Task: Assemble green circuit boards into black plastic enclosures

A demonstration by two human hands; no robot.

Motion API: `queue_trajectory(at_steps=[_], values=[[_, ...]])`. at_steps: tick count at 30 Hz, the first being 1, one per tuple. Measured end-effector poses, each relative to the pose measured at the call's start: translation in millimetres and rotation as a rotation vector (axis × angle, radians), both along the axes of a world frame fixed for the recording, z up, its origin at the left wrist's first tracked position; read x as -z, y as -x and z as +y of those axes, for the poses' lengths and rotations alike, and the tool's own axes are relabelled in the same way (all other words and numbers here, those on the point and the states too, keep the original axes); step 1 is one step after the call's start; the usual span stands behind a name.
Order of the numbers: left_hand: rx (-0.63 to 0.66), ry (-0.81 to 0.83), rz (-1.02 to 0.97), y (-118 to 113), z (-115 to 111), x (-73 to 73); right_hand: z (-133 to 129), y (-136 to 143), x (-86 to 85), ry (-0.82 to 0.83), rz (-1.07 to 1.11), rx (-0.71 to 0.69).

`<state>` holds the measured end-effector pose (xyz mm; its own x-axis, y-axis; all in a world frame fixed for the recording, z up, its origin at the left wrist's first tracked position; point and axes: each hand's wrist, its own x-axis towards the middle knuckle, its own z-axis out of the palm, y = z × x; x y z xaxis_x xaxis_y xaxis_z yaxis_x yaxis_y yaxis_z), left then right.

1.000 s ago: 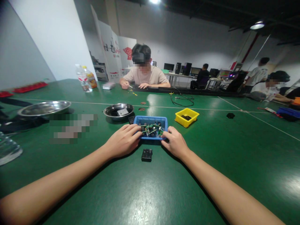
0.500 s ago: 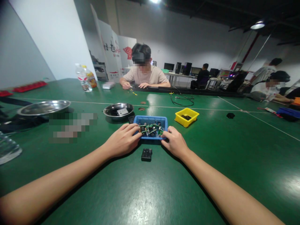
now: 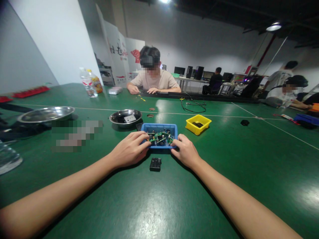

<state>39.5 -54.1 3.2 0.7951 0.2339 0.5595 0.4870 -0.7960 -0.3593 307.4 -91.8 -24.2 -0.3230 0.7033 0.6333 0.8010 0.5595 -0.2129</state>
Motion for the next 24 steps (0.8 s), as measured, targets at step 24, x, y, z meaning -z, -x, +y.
queue_trajectory(at_steps=[24], values=[[0.125,0.005,-0.303,5.5,3.6,3.9,1.1,-0.9,0.5,-0.08,-0.017,-0.07]])
